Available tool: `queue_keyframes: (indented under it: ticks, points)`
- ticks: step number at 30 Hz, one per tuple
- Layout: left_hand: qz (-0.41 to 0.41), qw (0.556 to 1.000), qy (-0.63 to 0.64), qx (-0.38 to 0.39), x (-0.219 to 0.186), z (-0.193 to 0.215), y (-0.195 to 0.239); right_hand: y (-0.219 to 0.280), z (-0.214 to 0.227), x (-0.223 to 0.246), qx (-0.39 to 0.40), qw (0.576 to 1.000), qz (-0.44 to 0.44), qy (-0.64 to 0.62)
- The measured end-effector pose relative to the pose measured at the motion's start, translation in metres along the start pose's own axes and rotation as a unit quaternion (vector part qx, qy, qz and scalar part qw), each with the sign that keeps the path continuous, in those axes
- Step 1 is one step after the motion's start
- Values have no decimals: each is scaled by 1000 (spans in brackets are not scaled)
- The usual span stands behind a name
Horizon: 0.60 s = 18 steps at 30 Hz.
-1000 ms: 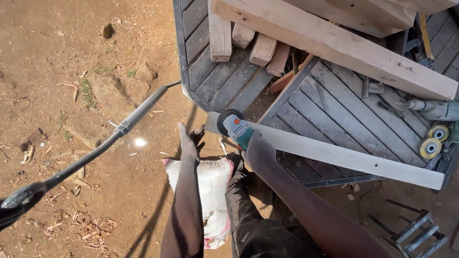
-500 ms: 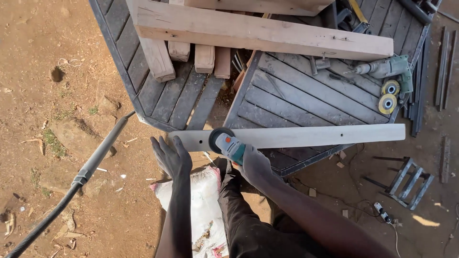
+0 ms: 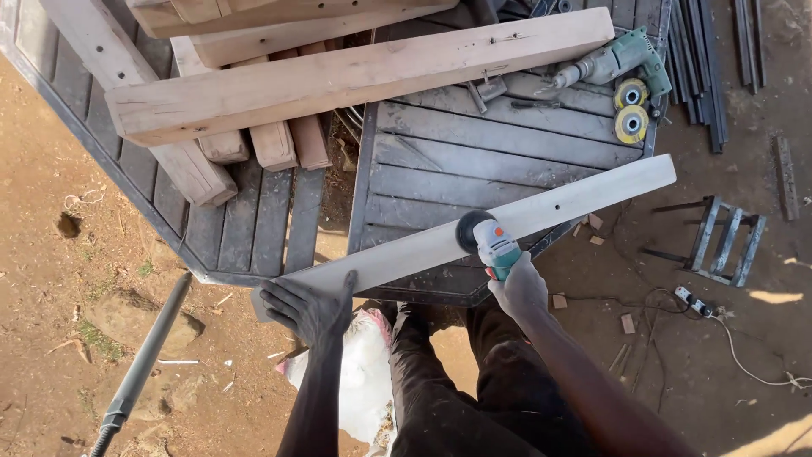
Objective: Sanding the surface of wooden planks using an electric angle grinder with a sanding attachment.
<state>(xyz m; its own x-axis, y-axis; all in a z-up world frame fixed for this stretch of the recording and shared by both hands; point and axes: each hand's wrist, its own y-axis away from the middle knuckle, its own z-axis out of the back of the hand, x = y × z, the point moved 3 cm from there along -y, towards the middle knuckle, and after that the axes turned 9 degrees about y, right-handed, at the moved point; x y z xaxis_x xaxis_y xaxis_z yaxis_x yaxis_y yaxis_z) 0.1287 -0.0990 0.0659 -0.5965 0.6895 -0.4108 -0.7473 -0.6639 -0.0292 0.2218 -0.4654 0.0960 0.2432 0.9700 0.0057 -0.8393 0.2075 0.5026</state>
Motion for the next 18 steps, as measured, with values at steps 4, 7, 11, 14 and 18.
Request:
queue_keyframes:
  ticks: [4, 7, 11, 14, 18]
  points:
    - [65, 994, 24, 84, -12, 12, -9, -5, 18, -11, 19, 992, -88, -83]
    - [53, 998, -11, 32, -20, 9, -5, -4, 20, -7, 35, 991, -99, -83]
    - [22, 950, -152, -273, -99, 36, -2, 18, 28, 26, 63, 996, -3, -60]
    - [236, 958, 48, 155, -50, -19, 9, 8, -13, 40, -10, 992, 125, 14]
    - [303, 933, 36, 189, -69, -18, 5, -6, -4, 43, 29, 991, 115, 57]
